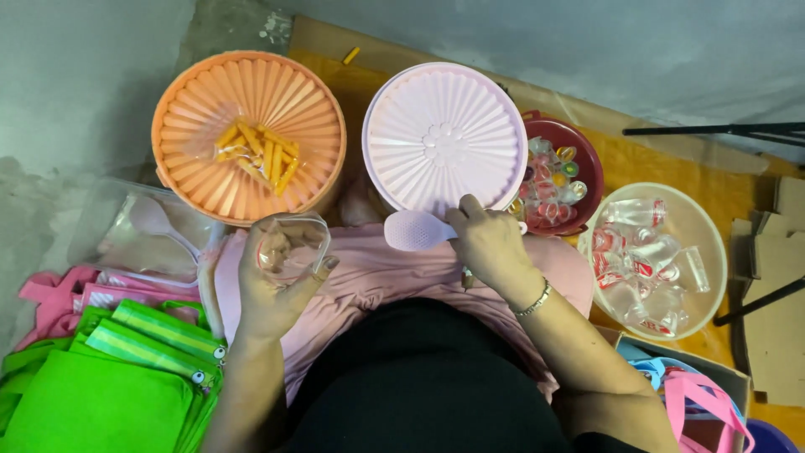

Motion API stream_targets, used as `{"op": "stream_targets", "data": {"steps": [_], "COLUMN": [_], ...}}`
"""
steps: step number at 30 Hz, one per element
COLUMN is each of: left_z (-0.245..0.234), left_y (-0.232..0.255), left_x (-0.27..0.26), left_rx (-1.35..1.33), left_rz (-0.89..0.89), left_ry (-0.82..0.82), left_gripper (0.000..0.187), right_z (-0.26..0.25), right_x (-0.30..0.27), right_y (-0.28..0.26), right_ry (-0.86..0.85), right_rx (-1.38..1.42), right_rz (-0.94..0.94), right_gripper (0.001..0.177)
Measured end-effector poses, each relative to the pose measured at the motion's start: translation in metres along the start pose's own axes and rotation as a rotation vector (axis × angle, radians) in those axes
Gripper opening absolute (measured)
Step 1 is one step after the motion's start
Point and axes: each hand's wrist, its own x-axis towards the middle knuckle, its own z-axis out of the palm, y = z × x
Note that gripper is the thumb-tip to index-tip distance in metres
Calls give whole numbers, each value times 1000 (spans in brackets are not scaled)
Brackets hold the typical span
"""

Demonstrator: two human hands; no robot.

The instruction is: The person scoops orange and beige snacks from containers into small plastic bags by hand using a purple scoop, and then seals the bags.

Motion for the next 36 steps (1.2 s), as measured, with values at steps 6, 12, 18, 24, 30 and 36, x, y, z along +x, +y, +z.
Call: {"op": "stream_targets", "data": {"steps": [6, 12, 18, 24, 30, 36], "left_z": [10, 21, 14, 10, 28, 33], "left_y": [-10, -4, -4, -15, -8, -3], "left_x": [-1, -2, -5, -9, 0, 2], "left_rx": [-16, 98, 78, 149, 112, 198], "left_rz": [-20, -15, 23, 82, -117, -132], "left_ry": [-104, -109, -98, -218, -167, -178], "left_gripper": [55, 42, 50, 55, 45, 36], "right_z": [24, -31, -95, -110, 24, 21], "right_x": [2, 15, 16, -48, -84, -84], "right_y": [14, 11, 35, 88, 144, 112], "right_ry": [2, -195, 406, 731, 524, -51], "right_rx": [-11, 266, 624, 305, -80, 288], "right_rz": [-150, -142, -98, 309, 789, 1074], "right_gripper": [15, 16, 27, 30, 16, 39]}}
